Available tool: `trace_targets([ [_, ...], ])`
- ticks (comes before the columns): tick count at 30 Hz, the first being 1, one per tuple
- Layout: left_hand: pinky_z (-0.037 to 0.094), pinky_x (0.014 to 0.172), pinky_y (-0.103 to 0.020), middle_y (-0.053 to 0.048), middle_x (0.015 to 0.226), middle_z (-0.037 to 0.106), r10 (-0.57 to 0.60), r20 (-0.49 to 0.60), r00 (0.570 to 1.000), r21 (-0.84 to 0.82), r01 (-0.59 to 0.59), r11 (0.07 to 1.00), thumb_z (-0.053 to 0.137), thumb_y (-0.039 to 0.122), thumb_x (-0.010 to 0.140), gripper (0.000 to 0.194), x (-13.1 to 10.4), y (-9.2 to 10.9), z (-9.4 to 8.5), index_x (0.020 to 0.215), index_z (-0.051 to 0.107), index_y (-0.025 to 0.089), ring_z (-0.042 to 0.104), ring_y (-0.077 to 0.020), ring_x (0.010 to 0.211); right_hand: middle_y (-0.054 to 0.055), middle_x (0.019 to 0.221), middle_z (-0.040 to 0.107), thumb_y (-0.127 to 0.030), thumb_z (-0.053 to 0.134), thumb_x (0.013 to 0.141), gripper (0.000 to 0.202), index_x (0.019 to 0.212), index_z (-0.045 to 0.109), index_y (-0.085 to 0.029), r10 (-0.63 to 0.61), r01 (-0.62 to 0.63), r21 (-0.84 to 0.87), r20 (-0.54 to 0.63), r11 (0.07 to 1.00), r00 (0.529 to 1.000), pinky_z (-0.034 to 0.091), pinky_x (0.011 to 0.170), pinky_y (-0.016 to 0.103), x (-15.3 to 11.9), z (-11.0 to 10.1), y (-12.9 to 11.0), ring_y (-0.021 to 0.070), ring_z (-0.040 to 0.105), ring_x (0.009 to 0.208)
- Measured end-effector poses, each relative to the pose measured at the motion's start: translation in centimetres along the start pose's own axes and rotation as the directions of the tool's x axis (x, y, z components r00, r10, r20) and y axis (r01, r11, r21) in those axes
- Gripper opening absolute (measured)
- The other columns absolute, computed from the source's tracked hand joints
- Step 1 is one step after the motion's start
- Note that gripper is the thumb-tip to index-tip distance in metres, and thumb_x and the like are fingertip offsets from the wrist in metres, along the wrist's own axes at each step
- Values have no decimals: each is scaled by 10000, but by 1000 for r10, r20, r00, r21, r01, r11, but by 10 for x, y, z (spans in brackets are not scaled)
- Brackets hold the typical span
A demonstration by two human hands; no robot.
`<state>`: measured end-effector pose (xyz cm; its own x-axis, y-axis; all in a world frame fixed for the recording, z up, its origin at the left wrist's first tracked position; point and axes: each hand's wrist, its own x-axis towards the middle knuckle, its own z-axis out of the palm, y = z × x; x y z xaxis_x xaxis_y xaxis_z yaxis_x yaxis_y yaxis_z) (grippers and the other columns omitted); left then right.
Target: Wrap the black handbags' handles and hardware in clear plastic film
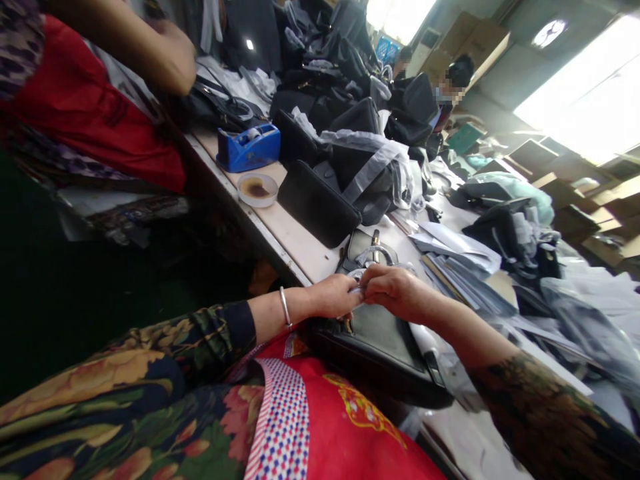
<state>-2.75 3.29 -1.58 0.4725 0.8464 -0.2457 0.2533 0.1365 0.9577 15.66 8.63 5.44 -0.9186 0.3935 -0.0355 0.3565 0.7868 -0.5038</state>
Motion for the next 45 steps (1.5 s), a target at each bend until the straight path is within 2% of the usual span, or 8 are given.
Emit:
trace_targets([
  [5, 519, 526, -233, -24, 779, 680, -17, 69, 997, -172, 29, 985, 662, 284, 806, 325, 0, 3, 0, 1104, 638, 155, 680, -183, 670, 71, 896, 704, -157, 600, 927, 205, 766, 725, -184, 31, -29, 23, -90, 999, 995, 533, 692, 271, -2, 4, -3, 159, 677, 779],
  [12, 415, 586, -247, -37, 736, 691, 109, -93, 990, 308, -75, 948, 723, 535, 769, 381, 5, 3, -3, 902, 761, 180, 640, -204, 714, 61, 863, 703, -154, 599, 913, 216, 736, 718, -188, 66, -63, 28, -138, 998, 988, 525, 682, 255, -3, 12, -1, 147, 668, 756],
  [15, 359, 555, -256, -45, 656, 651, 119, -111, 987, 389, -67, 919, 649, 567, 829, 413, 5, 1, 0, 797, 756, 170, 596, -188, 650, 47, 848, 697, -131, 579, 907, 218, 746, 715, -189, 103, -97, 47, -125, 994, 987, 516, 672, 246, -4, 15, -1, 135, 656, 724],
  [28, 409, 473, -217, 1, 629, 646, -12, -16, 1000, -20, 11, 1000, 648, 412, 864, 261, 1, -5, 10, 906, 678, 156, 581, -136, 514, 32, 784, 645, -181, 540, 955, 220, 784, 678, -195, 139, -143, 2, -238, 990, 961, 494, 637, 261, -6, 30, -11, 142, 630, 687],
  [31, 422, 489, -214, -6, 614, 644, -16, -34, 999, -25, 15, 1000, 651, 442, 868, 297, -1, -1, 8, 862, 689, 148, 592, -139, 532, 59, 942, 709, -227, 569, 966, 127, 1031, 677, -215, 141, -147, 1, -285, 989, 948, 548, 741, 297, -15, 28, -8, 180, 688, 832],
  [36, 440, 475, -217, -23, 625, 642, -93, -25, 995, -71, 91, 993, 640, 646, 829, 516, -2, 0, 6, 845, 690, 132, 596, -146, 529, 157, 1317, 605, -280, 634, 950, 339, 1282, 585, -228, -12, -58, -241, -279, 969, 960, 524, 982, 463, -36, 23, -3, 285, 607, 1192],
  [41, 460, 484, -216, -14, 638, 638, -49, 15, 999, -94, 50, 994, 659, 634, 812, 513, -1, -4, 6, 936, 684, 137, 600, -146, 538, 136, 1192, 635, -259, 639, 944, 344, 1287, 628, -234, -54, -28, -377, -205, 926, 977, 534, 942, 461, -37, 27, 3, 272, 623, 1084],
  [45, 451, 495, -205, -13, 649, 638, -47, 35, 998, -81, 50, 995, 598, 551, 876, 425, -3, -3, 3, 916, 669, 134, 595, -129, 537, 107, 1100, 663, -273, 644, 946, 273, 1215, 670, -240, -69, -32, -281, -342, 959, 937, 569, 855, 410, -31, 37, 8, 232, 650, 968],
])
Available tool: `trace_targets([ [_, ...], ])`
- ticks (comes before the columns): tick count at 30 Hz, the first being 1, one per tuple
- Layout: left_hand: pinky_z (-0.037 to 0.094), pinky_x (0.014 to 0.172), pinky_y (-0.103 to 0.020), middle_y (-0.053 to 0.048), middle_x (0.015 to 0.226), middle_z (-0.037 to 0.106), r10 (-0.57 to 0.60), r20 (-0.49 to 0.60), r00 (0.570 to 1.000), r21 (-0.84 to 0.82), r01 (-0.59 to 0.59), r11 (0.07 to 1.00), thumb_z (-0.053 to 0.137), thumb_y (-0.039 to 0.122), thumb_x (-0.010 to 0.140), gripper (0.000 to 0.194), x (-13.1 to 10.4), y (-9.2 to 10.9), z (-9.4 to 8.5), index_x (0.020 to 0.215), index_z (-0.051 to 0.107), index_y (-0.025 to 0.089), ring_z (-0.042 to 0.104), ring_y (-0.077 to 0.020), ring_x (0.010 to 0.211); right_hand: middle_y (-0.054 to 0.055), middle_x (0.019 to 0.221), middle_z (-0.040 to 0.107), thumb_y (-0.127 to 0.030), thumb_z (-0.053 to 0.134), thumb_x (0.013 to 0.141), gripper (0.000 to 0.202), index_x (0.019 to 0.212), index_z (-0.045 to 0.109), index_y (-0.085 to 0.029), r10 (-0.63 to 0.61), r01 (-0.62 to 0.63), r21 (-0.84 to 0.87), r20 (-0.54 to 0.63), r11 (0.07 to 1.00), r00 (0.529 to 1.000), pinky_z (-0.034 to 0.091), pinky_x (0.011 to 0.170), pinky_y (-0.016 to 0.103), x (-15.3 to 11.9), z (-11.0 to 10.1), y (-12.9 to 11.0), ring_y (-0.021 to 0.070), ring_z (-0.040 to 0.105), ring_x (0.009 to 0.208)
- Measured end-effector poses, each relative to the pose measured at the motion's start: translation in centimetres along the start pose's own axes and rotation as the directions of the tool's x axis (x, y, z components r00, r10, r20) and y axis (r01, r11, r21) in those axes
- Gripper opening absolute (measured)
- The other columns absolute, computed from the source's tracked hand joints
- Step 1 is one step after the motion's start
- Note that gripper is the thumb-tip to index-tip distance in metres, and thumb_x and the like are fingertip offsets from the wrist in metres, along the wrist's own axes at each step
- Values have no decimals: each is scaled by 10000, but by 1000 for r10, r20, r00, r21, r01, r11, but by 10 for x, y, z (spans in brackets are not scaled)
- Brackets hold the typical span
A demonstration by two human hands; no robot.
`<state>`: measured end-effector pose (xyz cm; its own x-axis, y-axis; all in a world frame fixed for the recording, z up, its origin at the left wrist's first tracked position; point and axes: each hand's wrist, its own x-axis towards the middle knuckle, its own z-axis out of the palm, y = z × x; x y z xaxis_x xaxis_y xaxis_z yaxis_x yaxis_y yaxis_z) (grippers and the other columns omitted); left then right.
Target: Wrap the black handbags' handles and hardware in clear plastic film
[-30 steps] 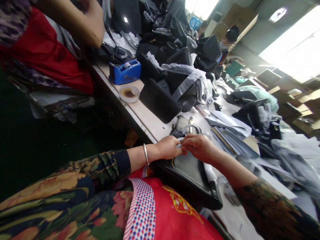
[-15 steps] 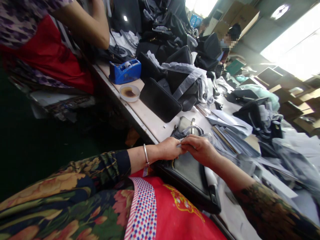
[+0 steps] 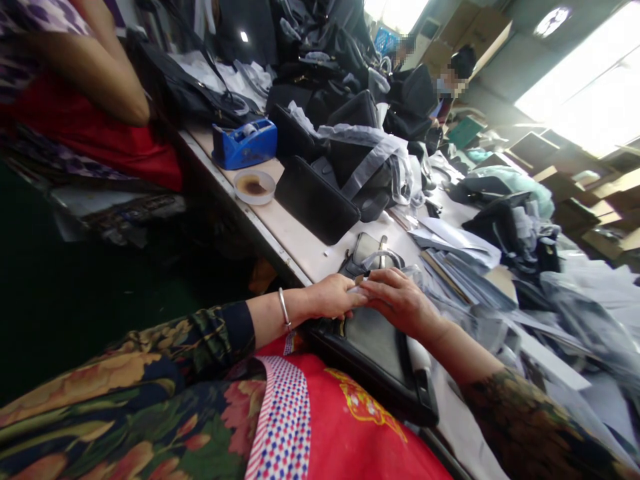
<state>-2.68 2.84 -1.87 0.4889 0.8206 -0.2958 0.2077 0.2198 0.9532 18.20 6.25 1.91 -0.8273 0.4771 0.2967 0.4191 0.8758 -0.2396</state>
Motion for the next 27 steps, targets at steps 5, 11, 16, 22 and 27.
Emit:
trace_targets([
  [5, 400, 461, -201, -9, 614, 602, 36, -23, 999, -25, -37, 999, 579, 669, 844, 533, -3, -1, -2, 831, 645, 140, 553, -118, 508, 87, 1048, 678, -290, 670, 922, 196, 1111, 698, -249, 172, -153, 129, -148, 980, 974, 600, 795, 384, -7, 16, -6, 225, 687, 944],
  [11, 394, 451, -216, -4, 581, 591, -38, -31, 999, 20, 39, 999, 548, 576, 889, 440, 1, -6, 0, 763, 621, 161, 534, -121, 470, 90, 983, 703, -301, 685, 915, 121, 1003, 702, -220, 176, -156, 189, -94, 970, 980, 579, 809, 398, -5, 9, -9, 227, 673, 918],
  [16, 379, 464, -216, -2, 553, 562, 13, 13, 1000, 146, -14, 989, 551, 513, 909, 434, 2, 1, -2, 658, 591, 161, 532, -121, 492, 91, 1023, 736, -300, 565, 983, 188, 1030, 727, -215, 198, -216, 213, 104, 953, 975, 534, 872, 398, 16, -14, 2, 223, 677, 953],
  [22, 375, 529, -230, 5, 610, 572, 144, -12, 990, 251, -136, 959, 577, 462, 903, 375, 6, -7, -3, 732, 676, 143, 537, -121, 553, 53, 858, 704, -276, 628, 895, 159, 904, 763, -194, 317, -409, 218, 359, 886, 878, 509, 750, 317, 34, -6, 4, 187, 661, 800],
  [27, 373, 557, -235, 20, 573, 552, 146, 1, 989, 212, -143, 967, 572, 464, 898, 374, 5, -8, -2, 743, 679, 141, 520, -124, 579, 7, 712, 550, -251, 623, 889, 302, 595, 623, -182, 388, -453, 253, 270, 855, 881, 424, 603, 274, 30, 7, -3, 128, 558, 642],
])
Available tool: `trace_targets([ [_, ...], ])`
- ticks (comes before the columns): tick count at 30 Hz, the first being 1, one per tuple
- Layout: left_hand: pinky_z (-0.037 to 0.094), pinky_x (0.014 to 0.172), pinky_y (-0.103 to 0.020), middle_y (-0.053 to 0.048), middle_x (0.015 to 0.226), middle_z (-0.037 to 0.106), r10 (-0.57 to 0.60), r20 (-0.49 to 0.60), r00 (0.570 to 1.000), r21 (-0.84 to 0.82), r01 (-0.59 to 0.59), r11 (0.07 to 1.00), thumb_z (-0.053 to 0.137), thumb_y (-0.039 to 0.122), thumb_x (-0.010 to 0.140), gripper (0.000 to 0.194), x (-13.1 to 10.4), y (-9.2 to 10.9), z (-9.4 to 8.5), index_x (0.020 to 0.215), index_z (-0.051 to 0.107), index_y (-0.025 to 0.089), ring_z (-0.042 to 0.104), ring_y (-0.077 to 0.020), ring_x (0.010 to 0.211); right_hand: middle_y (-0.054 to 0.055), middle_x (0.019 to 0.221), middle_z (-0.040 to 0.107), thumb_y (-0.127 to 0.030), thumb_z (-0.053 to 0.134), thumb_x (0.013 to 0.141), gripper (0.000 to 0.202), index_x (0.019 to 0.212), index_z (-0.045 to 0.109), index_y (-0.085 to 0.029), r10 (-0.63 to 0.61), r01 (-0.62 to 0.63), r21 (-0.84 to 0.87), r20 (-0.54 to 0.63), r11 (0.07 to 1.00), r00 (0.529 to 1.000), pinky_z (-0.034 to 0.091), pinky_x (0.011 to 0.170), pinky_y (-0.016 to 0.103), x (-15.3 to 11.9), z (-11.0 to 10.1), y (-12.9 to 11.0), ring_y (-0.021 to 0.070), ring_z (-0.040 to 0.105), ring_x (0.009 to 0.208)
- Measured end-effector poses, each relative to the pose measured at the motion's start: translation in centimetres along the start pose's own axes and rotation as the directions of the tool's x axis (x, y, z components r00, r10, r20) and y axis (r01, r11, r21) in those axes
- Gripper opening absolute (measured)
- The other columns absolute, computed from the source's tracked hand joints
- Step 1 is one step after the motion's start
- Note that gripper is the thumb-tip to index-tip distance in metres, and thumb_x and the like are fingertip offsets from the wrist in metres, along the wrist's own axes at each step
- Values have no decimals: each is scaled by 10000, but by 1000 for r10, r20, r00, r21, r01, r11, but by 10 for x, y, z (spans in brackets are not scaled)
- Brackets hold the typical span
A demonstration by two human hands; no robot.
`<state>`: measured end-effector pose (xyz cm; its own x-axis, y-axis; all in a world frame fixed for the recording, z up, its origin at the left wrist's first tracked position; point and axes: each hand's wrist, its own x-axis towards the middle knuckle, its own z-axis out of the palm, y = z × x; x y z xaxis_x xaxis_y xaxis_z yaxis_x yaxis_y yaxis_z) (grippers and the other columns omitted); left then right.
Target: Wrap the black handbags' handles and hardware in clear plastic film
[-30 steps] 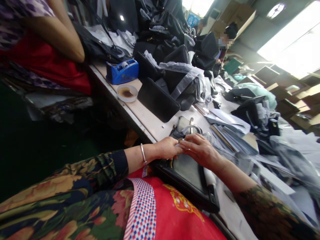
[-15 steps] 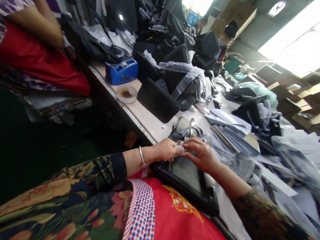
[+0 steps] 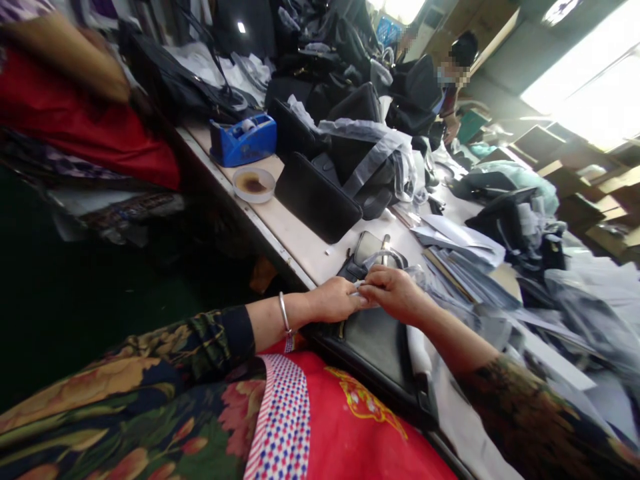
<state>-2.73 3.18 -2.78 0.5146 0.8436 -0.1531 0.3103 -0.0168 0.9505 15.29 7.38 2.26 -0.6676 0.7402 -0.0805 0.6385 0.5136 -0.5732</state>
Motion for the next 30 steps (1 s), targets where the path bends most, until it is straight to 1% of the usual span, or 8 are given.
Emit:
trace_targets([
  [4, 384, 527, -230, 24, 586, 549, -63, 28, 998, -86, 65, 994, 566, 438, 881, 330, 1, -1, 2, 774, 666, 142, 507, -115, 544, 6, 709, 509, -181, 598, 903, 296, 607, 597, -184, -70, 53, -127, -136, 991, 988, 394, 591, 280, -6, 9, -7, 130, 516, 635],
  [8, 391, 488, -227, 21, 589, 545, -130, 33, 991, -135, 133, 982, 583, 397, 848, 273, 3, -1, 5, 746, 641, 150, 511, -115, 511, 28, 710, 494, -168, 548, 938, 317, 623, 578, -184, -223, 163, -291, -188, 943, 956, 414, 631, 315, -9, 18, -10, 165, 501, 670],
  [11, 380, 451, -226, 19, 568, 548, -191, 41, 981, -158, 195, 968, 603, 397, 827, 262, 3, 0, 5, 735, 629, 153, 514, -119, 480, 36, 694, 495, -188, 530, 953, 332, 624, 573, -188, -277, 194, -354, -201, 915, 940, 441, 678, 345, -10, 20, -7, 186, 498, 688],
  [13, 381, 445, -221, 18, 561, 549, -183, 49, 982, -162, 188, 969, 604, 399, 828, 267, 3, 0, 5, 730, 633, 153, 517, -117, 476, 37, 696, 502, -214, 532, 961, 335, 634, 597, -182, -245, 183, -303, -180, 935, 953, 450, 675, 344, -10, 17, -3, 183, 509, 685],
  [15, 383, 445, -213, 17, 562, 555, -170, 52, 984, -166, 176, 970, 596, 405, 839, 275, 2, 0, 4, 737, 640, 153, 517, -111, 475, 43, 736, 543, -251, 536, 974, 319, 689, 657, -172, -170, 154, -147, -106, 977, 980, 469, 664, 325, -10, 10, 4, 172, 550, 695],
  [18, 373, 427, -204, 15, 558, 569, -204, 49, 978, -186, 210, 960, 612, 460, 835, 317, 0, -3, 2, 754, 638, 155, 514, -107, 463, 67, 907, 651, -312, 568, 972, 231, 934, 760, -188, -114, 107, 115, 60, 988, 992, 527, 772, 328, -10, -3, 16, 184, 645, 838],
  [20, 364, 412, -202, 15, 555, 571, -211, 55, 976, -191, 218, 957, 625, 510, 822, 359, 0, -5, 2, 766, 638, 156, 511, -107, 452, 73, 999, 678, -343, 612, 950, 236, 1075, 769, -219, -98, 71, 198, 125, 978, 987, 536, 863, 354, -11, -9, 21, 204, 665, 941],
  [30, 381, 411, -211, 5, 584, 578, -177, 74, 981, -167, 187, 968, 595, 655, 807, 495, 2, -13, 3, 805, 653, 164, 523, -121, 470, 76, 1023, 695, -394, 717, 873, 287, 1117, 784, -257, -20, -29, 236, 204, 971, 979, 541, 914, 395, -8, -14, 18, 232, 667, 979],
])
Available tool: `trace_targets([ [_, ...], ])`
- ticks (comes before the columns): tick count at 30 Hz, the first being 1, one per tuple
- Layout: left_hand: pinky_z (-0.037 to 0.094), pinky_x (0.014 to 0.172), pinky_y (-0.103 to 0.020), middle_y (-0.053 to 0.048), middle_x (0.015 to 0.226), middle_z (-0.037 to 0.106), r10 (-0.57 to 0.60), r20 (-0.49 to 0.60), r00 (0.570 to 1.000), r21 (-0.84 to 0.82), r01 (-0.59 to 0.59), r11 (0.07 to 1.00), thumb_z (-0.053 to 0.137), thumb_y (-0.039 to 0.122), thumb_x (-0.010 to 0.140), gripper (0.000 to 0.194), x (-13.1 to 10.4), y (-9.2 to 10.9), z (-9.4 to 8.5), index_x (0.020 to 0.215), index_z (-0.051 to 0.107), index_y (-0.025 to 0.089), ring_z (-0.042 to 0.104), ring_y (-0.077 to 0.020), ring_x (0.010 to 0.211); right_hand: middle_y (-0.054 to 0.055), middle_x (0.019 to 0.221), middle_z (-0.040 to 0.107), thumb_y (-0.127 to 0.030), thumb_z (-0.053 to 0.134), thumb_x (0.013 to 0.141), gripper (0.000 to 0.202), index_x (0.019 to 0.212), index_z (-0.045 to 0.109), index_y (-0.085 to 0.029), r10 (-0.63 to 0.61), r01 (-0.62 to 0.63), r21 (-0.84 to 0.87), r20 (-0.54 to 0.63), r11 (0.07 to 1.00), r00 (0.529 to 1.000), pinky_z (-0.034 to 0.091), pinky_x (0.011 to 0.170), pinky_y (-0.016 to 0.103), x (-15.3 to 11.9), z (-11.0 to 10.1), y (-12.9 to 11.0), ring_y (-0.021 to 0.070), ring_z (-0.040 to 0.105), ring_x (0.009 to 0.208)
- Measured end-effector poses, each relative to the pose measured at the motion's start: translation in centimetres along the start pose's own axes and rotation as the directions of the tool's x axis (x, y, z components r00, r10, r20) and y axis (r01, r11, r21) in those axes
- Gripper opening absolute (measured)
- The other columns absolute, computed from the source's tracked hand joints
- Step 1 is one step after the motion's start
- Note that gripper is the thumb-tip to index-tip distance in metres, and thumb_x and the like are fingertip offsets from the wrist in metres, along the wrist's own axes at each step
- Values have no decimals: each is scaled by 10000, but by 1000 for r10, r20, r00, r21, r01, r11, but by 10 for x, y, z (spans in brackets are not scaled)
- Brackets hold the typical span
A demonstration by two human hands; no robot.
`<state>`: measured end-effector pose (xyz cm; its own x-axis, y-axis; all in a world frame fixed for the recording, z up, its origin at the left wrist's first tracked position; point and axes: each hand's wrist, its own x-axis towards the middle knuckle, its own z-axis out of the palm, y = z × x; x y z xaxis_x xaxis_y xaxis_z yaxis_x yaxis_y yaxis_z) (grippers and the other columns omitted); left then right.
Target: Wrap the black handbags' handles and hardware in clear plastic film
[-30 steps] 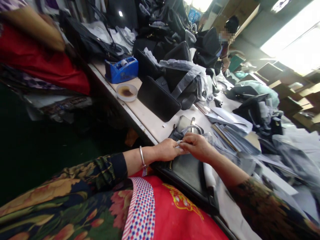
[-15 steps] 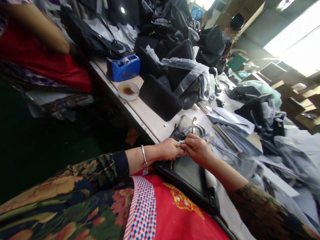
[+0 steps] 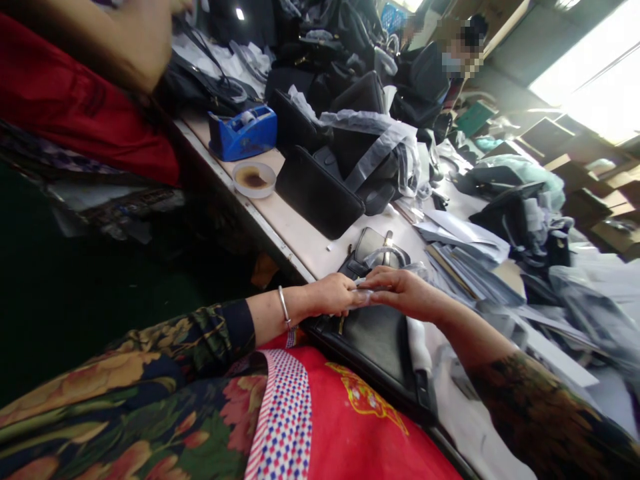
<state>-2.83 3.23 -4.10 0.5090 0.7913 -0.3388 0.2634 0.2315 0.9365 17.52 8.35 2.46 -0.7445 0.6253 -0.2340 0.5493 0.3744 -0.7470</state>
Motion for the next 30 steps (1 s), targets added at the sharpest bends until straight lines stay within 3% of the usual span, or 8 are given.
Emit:
trace_targets([
  [7, 375, 400, -195, 5, 573, 574, -37, -10, 999, 20, 37, 999, 574, 426, 868, 285, -3, 8, 1, 765, 625, 165, 524, -112, 454, 42, 830, 627, -243, 663, 882, 128, 836, 772, -195, -34, 14, -138, -142, 990, 989, 508, 706, 321, 3, 14, -8, 175, 632, 770],
  [10, 365, 397, -195, 1, 576, 587, -62, -24, 998, 17, 63, 998, 584, 437, 866, 308, -5, 12, 2, 713, 597, 170, 527, -112, 457, 37, 769, 569, -184, 582, 921, 205, 781, 732, -181, -149, 75, -295, -238, 953, 960, 465, 644, 314, 2, 25, -14, 166, 575, 713],
  [13, 372, 405, -198, -6, 589, 606, -67, -29, 997, 8, 67, 998, 616, 510, 844, 373, -4, 12, 3, 697, 598, 168, 549, -118, 478, 59, 771, 572, -152, 512, 951, 246, 803, 707, -178, -316, 152, -489, -273, 859, 909, 466, 698, 345, -1, 33, -19, 192, 548, 748],
  [19, 383, 407, -211, -20, 580, 610, -65, -38, 997, -29, 64, 998, 647, 657, 780, 510, -4, 11, 4, 662, 600, 163, 556, -129, 485, 84, 792, 610, -145, 512, 952, 230, 818, 689, -202, -424, 184, -677, -206, 713, 882, 473, 745, 377, -8, 36, -21, 224, 531, 796],
  [27, 344, 384, -204, -24, 575, 607, -51, 3, 999, -83, 52, 995, 687, 671, 731, 533, 1, 5, 6, 632, 607, 153, 508, -106, 453, 85, 965, 677, -92, 497, 955, 241, 1003, 694, -221, -597, 478, -626, 26, 616, 802, 524, 837, 381, -14, 20, -8, 225, 581, 928],
  [30, 350, 392, -201, -16, 568, 602, -53, 22, 998, -106, 55, 993, 682, 634, 747, 500, 5, 2, 6, 648, 619, 149, 500, -100, 446, 102, 1005, 691, -197, 559, 968, 144, 1012, 695, -197, -572, 482, -663, 99, 573, 815, 506, 856, 405, -16, 16, -9, 238, 586, 961],
])
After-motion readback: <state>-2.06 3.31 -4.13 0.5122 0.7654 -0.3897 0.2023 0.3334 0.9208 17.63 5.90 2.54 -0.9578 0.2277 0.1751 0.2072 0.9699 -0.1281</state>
